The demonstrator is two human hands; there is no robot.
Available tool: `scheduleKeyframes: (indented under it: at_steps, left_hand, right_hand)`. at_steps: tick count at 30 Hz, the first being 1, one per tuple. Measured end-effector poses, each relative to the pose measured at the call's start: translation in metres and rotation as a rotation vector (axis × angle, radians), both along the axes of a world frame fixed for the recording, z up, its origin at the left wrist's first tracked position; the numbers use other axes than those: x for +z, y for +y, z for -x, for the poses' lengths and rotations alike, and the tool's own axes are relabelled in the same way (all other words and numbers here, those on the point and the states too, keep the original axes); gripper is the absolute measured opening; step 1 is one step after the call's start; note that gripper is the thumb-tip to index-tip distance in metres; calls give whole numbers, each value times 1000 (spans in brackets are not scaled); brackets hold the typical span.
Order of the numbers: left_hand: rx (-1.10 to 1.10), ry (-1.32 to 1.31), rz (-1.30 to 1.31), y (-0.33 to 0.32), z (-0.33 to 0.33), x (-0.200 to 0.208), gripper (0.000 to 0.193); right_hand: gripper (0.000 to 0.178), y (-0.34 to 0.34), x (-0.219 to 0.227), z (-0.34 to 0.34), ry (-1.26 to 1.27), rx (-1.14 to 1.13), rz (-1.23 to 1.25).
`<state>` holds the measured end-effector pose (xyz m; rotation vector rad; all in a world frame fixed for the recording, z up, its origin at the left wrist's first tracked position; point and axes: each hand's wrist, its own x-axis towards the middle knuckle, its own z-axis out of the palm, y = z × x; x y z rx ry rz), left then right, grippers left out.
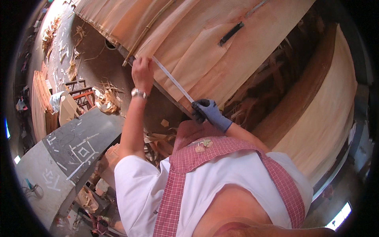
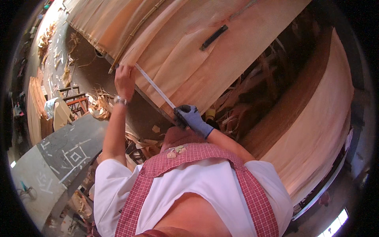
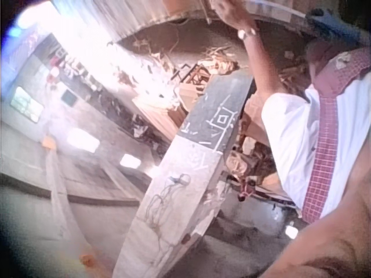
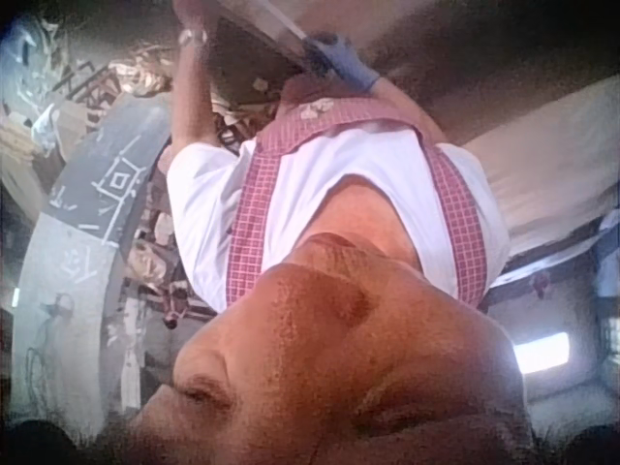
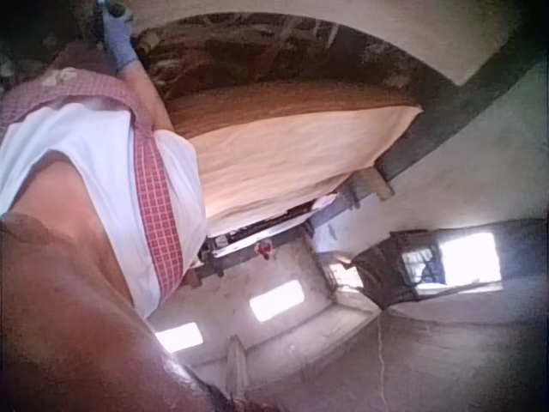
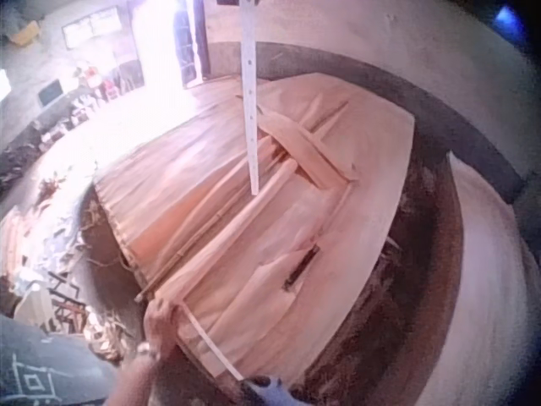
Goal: The person sorts, aligns, and trims large thin wood veneers on a metal table, using a utility knife to cut away excess and a measuring tape to check the length.
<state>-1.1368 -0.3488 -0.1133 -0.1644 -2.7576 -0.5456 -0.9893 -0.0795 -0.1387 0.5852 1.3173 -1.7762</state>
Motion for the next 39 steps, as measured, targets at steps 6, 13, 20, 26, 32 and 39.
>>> scheduleKeyframes:
  at_steps: [6, 13, 20, 26, 32, 39]
  left_hand:
    - [-399, -190, 178, 56, -137, 5, 47]
    - [-357, -235, 538, 80, -159, -1, 54]
    - [-286, -579, 252, 119, -103, 45, 44]
    - [-391, -150, 193, 194, -45, -5, 58]
    - [-391, -177, 265, 202, -38, -13, 57]
    - [-137, 41, 73, 228, 43, -31, 54]
  right_hand:
    - [24, 2, -2, 0, -22, -4, 46]
    - [16, 26, -22, -7, 1053, 441, -749]
    - [20, 83, 29, 95, 429, -12, -405]
    - [20, 94, 9, 115, 304, -70, -261]
    - [21, 138, -8, 172, 1104, 386, -947]
    - [49, 97, 28, 321, 1016, 661, -888]
